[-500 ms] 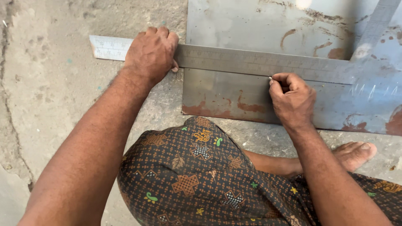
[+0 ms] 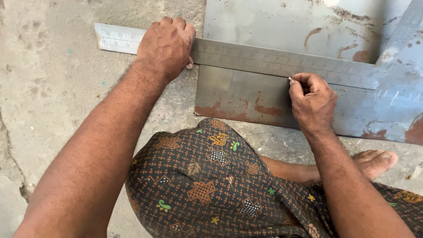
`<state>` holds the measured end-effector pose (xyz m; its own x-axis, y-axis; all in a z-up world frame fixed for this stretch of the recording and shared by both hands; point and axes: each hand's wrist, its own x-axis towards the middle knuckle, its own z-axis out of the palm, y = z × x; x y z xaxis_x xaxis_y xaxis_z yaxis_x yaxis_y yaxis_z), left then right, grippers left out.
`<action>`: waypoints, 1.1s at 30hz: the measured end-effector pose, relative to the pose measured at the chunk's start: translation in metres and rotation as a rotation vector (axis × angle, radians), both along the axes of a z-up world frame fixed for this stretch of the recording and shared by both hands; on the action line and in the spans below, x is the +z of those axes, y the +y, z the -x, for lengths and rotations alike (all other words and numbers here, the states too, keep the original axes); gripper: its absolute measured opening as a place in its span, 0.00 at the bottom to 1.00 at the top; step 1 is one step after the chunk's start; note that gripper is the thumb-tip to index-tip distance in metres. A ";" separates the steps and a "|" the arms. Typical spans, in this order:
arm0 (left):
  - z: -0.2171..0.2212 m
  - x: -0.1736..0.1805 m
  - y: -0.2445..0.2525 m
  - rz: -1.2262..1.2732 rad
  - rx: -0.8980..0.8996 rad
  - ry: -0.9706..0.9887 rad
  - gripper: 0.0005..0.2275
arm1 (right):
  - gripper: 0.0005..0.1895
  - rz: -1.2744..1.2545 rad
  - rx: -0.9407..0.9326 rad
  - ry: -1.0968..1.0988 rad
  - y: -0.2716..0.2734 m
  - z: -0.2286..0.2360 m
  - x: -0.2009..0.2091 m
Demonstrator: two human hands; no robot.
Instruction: The person uses a metal square ruler and a white marking tool to draw straight lines on a large, rusty metal sheet. They repeatedly reposition the ruler and draw lines to create a pattern of parallel marks on the surface.
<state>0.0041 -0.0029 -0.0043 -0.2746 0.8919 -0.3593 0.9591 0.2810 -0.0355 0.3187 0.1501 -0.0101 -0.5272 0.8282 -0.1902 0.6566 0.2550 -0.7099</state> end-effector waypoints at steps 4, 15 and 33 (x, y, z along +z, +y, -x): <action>-0.001 -0.001 0.000 -0.006 0.000 0.017 0.30 | 0.09 0.004 -0.002 -0.029 0.000 0.001 0.001; 0.002 -0.004 -0.003 -0.064 -0.021 0.003 0.29 | 0.08 -0.176 0.167 -0.130 0.006 0.005 0.000; -0.001 -0.005 -0.002 -0.060 -0.003 0.013 0.29 | 0.09 -0.093 0.153 -0.103 0.008 0.000 0.019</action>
<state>0.0053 -0.0048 -0.0092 -0.2759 0.9128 -0.3012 0.9596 0.2798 -0.0309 0.3183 0.1582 0.0090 -0.6298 0.7565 -0.1765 0.6733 0.4183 -0.6097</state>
